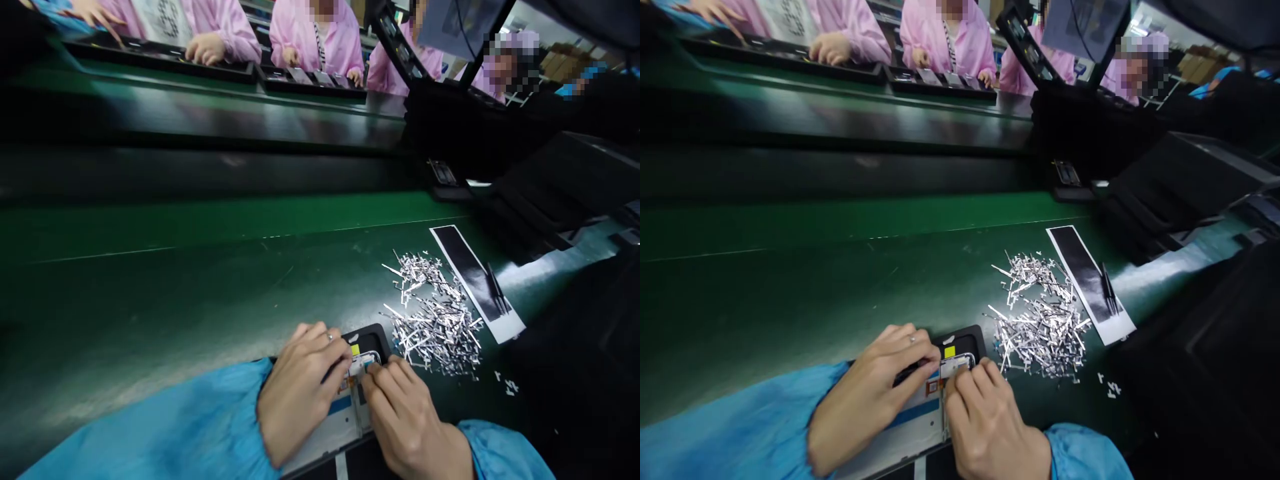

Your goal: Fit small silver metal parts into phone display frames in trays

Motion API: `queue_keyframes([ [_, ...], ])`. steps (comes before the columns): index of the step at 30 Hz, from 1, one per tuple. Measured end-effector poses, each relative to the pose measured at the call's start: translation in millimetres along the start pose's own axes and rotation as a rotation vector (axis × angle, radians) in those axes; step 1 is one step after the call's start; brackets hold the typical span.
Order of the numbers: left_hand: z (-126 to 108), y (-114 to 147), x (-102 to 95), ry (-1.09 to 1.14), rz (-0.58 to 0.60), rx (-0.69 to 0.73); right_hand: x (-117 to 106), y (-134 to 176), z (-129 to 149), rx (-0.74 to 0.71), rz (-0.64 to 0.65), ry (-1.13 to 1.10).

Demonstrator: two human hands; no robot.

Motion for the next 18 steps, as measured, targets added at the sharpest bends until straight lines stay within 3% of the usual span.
queue_keyframes([
  [4,4,-1,14.5,-0.068,-0.05,0.038,8,5,-1,-0.055,-0.069,0.017],
  [8,5,-2,16.1,-0.07,-0.11,0.077,8,4,-2,-0.059,-0.091,-0.018],
  [18,2,-4,14.3,-0.035,-0.058,0.064,9,4,-3,-0.032,-0.095,-0.072],
])
Point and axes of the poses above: each hand's wrist, its own y-axis away from the middle knuckle, its own x-axis out of the palm, z = x × y, the point moved 1 cm from there along -y, towards the middle knuckle, and after that the axes turned 6 degrees about y, right-handed, at the moved point
